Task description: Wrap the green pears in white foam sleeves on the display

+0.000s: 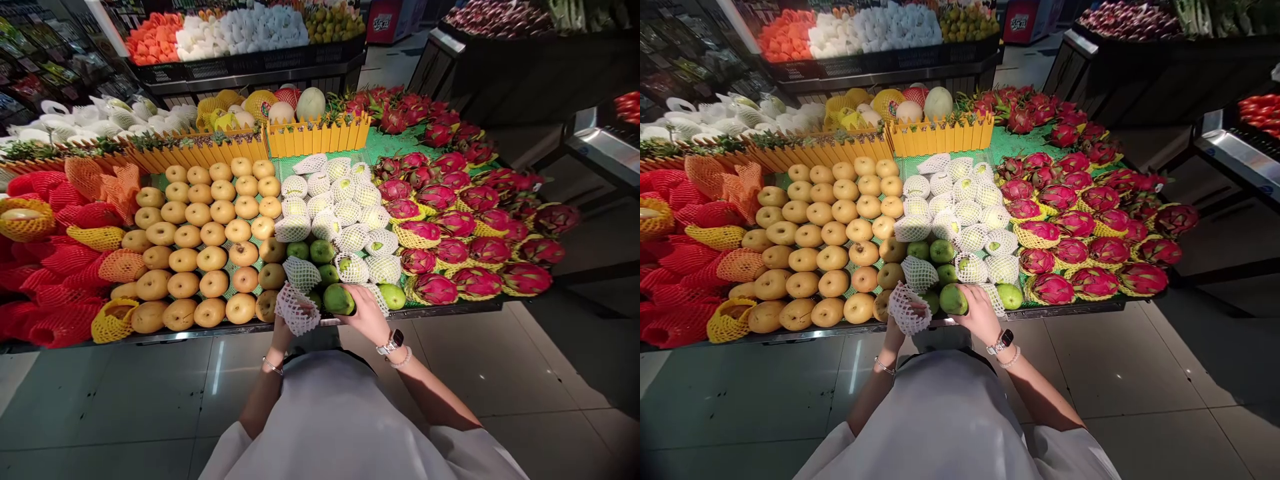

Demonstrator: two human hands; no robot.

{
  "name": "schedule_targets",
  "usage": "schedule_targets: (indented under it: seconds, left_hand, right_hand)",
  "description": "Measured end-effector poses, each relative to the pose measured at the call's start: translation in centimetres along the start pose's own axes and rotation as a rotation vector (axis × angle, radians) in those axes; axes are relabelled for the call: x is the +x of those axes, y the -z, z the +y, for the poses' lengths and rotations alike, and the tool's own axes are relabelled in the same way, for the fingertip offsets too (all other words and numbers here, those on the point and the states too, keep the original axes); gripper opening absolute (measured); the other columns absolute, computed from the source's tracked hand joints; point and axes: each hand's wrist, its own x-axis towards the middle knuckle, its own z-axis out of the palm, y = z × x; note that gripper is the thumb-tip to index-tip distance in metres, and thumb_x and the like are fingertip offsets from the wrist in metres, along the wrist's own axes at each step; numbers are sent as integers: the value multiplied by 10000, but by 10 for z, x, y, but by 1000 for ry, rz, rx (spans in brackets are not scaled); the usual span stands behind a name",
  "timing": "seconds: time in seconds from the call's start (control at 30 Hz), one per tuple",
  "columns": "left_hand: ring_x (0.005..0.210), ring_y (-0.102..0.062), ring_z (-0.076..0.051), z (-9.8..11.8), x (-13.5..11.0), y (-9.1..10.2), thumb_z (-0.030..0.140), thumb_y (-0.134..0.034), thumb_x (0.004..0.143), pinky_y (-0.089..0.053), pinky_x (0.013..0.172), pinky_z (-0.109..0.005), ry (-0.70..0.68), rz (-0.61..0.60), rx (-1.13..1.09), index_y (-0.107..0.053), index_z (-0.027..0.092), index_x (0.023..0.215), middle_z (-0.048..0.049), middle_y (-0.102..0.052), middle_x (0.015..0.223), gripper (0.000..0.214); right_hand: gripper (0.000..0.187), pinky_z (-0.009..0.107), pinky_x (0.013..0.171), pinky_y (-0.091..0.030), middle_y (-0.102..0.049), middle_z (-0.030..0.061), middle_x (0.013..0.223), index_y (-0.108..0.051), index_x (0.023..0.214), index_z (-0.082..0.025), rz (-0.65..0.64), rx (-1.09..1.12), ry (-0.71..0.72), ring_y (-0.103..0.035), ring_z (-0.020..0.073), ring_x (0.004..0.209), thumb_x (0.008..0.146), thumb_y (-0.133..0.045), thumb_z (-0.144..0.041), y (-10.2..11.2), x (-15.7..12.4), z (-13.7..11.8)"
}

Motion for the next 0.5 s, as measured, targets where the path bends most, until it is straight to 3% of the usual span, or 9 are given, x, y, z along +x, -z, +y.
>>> schedule_targets:
  seconds: [0.1,0.27,0.4,0.5]
  left_hand:
    - [1171,-606,-331,3,6,-1,404,-783,620,-454,1077,-464,6,-1,-44,-631,168,1041,-123,-697,1135,506]
    - [1153,-622,-307,19,8,-9,424,-842,579,-449,1081,-454,9,-196,2,-666,176,1046,-119,-704,1162,557]
    - [1208,-594,-315,30,5,-18,414,-823,642,-412,1113,-466,-60,-355,16,-682,191,1102,-113,-716,1131,531]
    - [1218,-590,-335,34,3,-20,385,-791,693,-403,1124,-469,-156,-371,41,-712,216,1092,-120,-731,1075,441]
  right_hand:
    - [637,522,1055,-437,-618,108,1286,-550,1292,-229,84,354,-155,-564,319,1193,710,-783,-345,11,-4,-6]
    - [655,433,1066,-473,-585,44,1348,-511,1327,-316,284,1009,-438,-562,254,1231,730,-734,-463,13,-12,-27]
    - [746,491,931,-562,-565,75,1381,-452,1399,-326,141,1372,-475,-593,302,1196,727,-708,-523,1,-15,-44]
    - [781,504,846,-593,-550,121,1397,-439,1413,-283,81,1396,-471,-600,338,1172,720,-705,-526,-7,-16,-46]
